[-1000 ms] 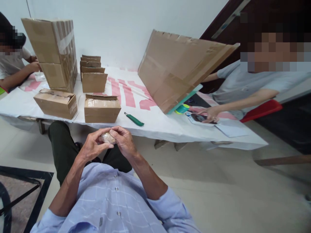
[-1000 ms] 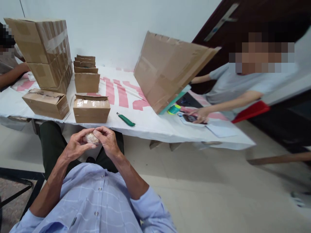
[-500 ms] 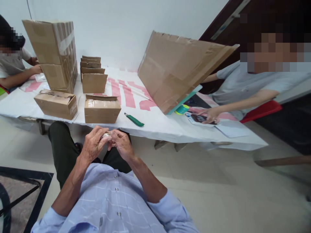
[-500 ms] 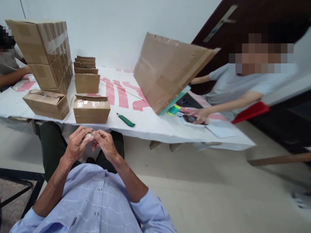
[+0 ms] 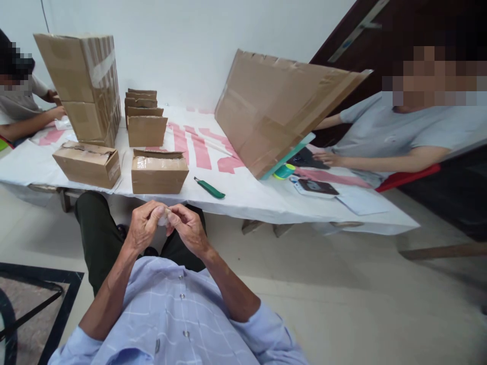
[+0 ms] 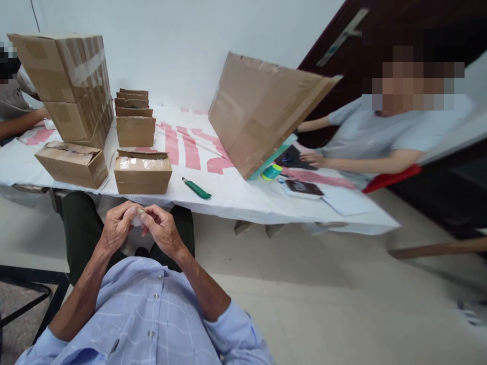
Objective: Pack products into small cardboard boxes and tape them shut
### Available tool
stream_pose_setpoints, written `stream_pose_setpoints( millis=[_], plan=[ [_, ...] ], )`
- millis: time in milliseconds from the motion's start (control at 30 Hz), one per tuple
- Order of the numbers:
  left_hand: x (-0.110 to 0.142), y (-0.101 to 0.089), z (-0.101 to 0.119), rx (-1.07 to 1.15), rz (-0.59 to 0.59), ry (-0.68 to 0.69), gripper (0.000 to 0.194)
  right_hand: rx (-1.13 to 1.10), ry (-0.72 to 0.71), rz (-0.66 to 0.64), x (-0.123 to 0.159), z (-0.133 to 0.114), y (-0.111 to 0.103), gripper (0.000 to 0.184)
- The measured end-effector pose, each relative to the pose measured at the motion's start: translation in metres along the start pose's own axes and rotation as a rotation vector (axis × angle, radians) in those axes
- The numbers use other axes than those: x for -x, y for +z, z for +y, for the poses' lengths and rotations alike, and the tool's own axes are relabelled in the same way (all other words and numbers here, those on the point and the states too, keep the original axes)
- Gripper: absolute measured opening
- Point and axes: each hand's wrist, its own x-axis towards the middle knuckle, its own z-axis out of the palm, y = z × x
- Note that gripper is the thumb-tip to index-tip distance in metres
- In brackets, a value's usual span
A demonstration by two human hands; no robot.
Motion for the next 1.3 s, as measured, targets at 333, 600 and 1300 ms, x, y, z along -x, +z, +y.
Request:
stream_pose_setpoints(
  millis=[333, 600, 1300],
  plan=[
    [-0.001, -0.002, 0.004, -0.025, -0.048, 0.008, 0.034, 0.111, -0.028, 0.039, 0.004, -0.009, 0.001, 0.052],
    [0.002, 0.0, 0.001, -0.079, -0.025, 0.068, 0.028, 0.126, -0.042, 0.082, 0.003, -0.009, 0.003, 0.048],
    [0.007, -0.015, -0.005, -0.156, -0.109, 0.253, 0.046, -0.097, 0.109, 0.06, -0.003, 0.004, 0.003, 0.059]
  ],
)
